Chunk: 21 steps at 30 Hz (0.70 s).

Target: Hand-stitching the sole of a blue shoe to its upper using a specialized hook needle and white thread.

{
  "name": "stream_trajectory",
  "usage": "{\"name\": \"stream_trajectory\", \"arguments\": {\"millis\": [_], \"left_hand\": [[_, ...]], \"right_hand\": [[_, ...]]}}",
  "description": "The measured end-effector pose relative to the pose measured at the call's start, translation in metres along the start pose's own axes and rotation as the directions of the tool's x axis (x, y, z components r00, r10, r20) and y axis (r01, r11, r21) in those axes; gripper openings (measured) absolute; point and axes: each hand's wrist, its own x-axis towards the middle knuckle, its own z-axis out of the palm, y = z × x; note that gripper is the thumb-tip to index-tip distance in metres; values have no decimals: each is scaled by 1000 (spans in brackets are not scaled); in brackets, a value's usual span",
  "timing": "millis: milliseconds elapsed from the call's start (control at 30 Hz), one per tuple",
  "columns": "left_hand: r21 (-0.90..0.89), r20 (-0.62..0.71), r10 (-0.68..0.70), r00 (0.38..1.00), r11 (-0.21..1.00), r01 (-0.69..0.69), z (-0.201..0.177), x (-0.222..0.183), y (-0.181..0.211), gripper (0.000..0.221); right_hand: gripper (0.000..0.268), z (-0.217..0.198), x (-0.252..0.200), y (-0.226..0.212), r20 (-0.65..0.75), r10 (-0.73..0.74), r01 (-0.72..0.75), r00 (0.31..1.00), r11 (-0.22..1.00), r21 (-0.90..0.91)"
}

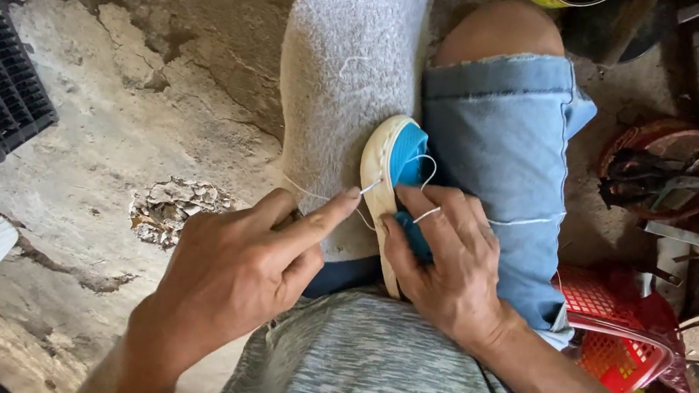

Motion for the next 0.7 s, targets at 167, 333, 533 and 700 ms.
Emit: {"name": "stream_trajectory", "arguments": {"millis": [167, 333, 533, 700], "left_hand": [[103, 102, 88, 991, 990, -99, -10, 22, -3, 53], [155, 214, 86, 973, 980, -121, -14, 44, 5, 48], [37, -22, 174, 985, 984, -173, 7, 51, -17, 44], [-91, -68, 173, 982, 980, -179, 19, 31, -32, 50]], "right_hand": [[23, 2, 0, 5, -24, 11, -10, 1000, 1000, 10], [22, 0, 3, 7, -22, 16, -16, 1000, 1000, 12], [27, -8, 7, 14, 23, 17, -20, 1000, 994, 112], [35, -72, 15, 1, 111, 277, -294, 955, 934, 201]]}}
